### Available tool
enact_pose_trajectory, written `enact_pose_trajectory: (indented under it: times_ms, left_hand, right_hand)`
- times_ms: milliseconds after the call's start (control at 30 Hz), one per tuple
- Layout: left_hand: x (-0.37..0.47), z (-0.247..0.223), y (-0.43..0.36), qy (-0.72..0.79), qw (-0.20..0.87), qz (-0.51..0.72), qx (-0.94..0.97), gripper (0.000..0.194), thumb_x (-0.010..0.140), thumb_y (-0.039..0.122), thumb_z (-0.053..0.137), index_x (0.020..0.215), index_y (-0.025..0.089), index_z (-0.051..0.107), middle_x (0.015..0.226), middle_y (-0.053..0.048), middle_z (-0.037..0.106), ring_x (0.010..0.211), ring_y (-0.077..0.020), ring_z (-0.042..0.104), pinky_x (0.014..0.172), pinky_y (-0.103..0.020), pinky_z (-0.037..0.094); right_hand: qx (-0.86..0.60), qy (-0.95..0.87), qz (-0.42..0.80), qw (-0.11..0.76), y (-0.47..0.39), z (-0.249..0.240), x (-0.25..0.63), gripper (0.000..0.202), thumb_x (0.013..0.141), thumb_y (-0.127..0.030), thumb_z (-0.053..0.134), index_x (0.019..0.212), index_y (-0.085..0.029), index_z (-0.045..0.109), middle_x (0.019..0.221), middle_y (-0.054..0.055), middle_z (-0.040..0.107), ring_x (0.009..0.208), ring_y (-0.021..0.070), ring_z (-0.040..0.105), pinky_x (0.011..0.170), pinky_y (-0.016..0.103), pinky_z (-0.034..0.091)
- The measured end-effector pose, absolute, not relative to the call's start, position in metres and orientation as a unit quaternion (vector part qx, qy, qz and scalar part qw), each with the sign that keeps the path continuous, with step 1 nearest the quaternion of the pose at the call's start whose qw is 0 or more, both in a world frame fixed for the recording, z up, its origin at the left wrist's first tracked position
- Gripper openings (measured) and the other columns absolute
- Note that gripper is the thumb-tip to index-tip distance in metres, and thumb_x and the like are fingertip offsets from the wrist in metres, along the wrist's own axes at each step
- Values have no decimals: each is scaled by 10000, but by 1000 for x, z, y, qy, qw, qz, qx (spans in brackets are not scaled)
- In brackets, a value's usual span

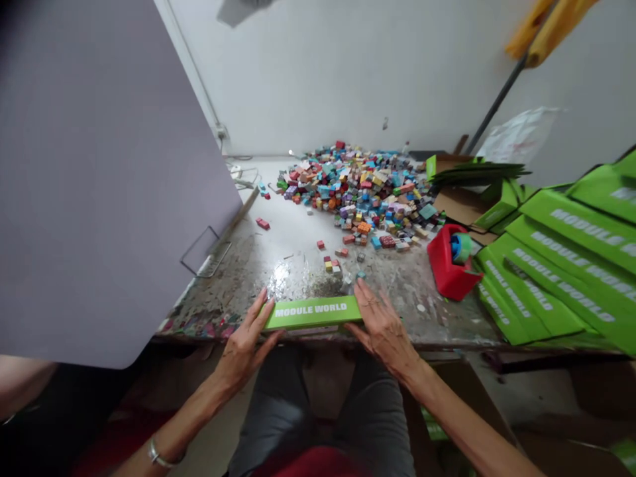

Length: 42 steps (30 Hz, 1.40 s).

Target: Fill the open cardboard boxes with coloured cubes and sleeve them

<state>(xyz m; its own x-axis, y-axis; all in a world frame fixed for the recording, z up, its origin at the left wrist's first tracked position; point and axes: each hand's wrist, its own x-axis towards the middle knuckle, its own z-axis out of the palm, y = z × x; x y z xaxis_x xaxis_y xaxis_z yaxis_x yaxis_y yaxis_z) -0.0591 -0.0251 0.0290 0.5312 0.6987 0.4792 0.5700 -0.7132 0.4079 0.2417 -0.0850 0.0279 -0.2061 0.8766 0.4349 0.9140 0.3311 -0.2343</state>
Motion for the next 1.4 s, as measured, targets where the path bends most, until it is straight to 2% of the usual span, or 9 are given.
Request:
enact_pose_trajectory:
  times_ms: [133,267,467,633,767,867,1067,1200,1400]
  left_hand:
    - [-54,31,-32,408,184,355,821,565,906,287,524,1430,254,317,1501,-131,323,1362,-256,346,1097,-440,345]
    - [-37,24,-43,501,303,445,678,635,932,367,466,1479,226,175,1493,-139,336,1339,-240,390,1108,-446,318]
    - [-21,22,-41,537,352,458,614,535,951,406,399,1441,211,308,1467,-96,394,1365,-223,345,1147,-413,250]
    - [-22,27,-39,537,333,447,633,490,955,368,392,1422,229,344,1439,-82,432,1345,-225,375,1139,-422,275]
    - [-22,27,-24,486,245,434,718,473,921,314,479,1384,272,395,1373,-75,471,1274,-239,448,1095,-444,346]
    - [-15,28,0,384,117,410,819,477,886,273,541,1352,300,444,1295,-76,517,1200,-258,491,1050,-464,385]
    - [1,32,34,319,-145,302,887,600,900,246,476,1462,225,268,1237,-128,606,1141,-337,524,1063,-623,233]
    - [-3,28,38,294,-176,297,891,617,912,260,456,1478,201,219,1211,-125,625,1058,-286,578,1005,-470,366]
    - [-8,20,40,315,-134,271,900,666,893,307,502,1482,243,198,1272,-114,582,1111,-294,549,1016,-472,372]
  right_hand:
    - [-612,-682,133,378,-87,14,235,750,910,-404,488,1511,-201,87,1482,149,346,1321,260,401,1022,438,439]
    - [-647,-562,170,487,-91,-2,216,525,959,-393,366,1447,-201,338,1377,129,504,1270,252,476,1011,449,440]
    - [-684,-535,163,468,-88,10,204,463,959,-374,348,1353,-173,484,1152,122,665,1039,255,643,848,386,547]
    - [-685,-509,142,501,-82,10,197,454,962,-355,301,1345,-184,473,1269,126,591,1187,267,548,958,441,485]
    - [-644,-505,135,559,-57,16,202,427,963,-343,260,1327,-265,469,1228,76,616,1141,256,577,912,432,518]
    - [-639,-543,153,523,-32,32,217,430,968,-347,223,1339,-330,439,1184,4,641,1028,230,634,832,386,556]
    - [-677,-572,52,460,-16,48,281,327,920,-382,400,1203,-331,553,1156,-15,655,1010,205,633,824,319,543]
    - [-772,-371,-60,512,-39,49,372,447,904,-464,345,1093,-136,582,1082,175,640,933,267,612,763,423,515]
    - [-801,-279,49,528,-68,44,454,309,674,-495,615,656,-187,634,589,18,615,562,171,542,516,287,451]
